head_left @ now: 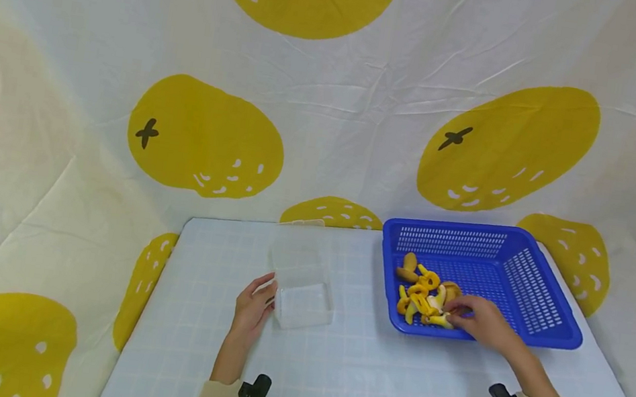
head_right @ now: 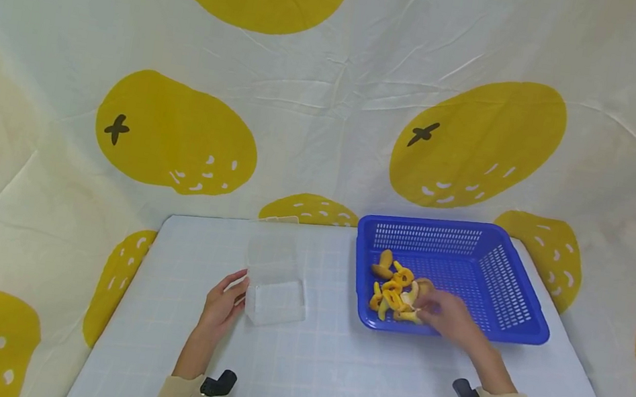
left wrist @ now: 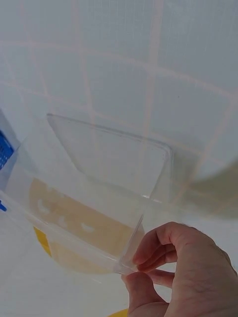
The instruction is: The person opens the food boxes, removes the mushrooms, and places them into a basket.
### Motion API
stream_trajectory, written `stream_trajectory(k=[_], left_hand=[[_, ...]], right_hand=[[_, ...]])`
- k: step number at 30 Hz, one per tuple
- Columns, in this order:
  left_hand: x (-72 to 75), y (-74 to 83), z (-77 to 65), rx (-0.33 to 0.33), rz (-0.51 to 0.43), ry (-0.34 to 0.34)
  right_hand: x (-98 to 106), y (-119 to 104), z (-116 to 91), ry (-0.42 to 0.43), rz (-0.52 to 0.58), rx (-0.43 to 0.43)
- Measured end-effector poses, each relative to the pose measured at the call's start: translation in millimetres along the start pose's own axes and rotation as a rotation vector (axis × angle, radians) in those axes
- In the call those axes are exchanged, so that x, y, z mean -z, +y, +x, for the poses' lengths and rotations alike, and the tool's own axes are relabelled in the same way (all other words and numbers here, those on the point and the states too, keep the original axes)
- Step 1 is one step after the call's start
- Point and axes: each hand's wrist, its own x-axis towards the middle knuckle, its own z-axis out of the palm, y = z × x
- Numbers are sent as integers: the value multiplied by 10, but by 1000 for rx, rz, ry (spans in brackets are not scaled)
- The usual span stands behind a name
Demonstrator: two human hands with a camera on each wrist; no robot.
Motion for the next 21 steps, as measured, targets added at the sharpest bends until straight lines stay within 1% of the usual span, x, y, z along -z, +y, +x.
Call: stream_trajectory(k=[3, 5, 8, 12, 15, 18, 21], left_hand=[[-4, -2, -7, -1, -3, -3], [-5, -2, -10, 1, -1, -8], [-11, 10, -17, 15, 20, -9], [-5, 55, -33, 26, 65, 0], [16, 108, -39, 6, 118, 20], [44, 167, -33, -45, 210, 40], [80, 222, -18, -138, 350, 66]], right_hand=[[12, -12, 59, -91, 26, -5], [-3, -11, 89, -124, 37, -3], [-24, -13, 106, -97, 35, -4], [0, -21, 117, 29, 10, -4], [47, -16, 132, 146, -6, 0], [95, 12, 136, 266, -32, 16], [126, 56, 131, 372, -67, 33]])
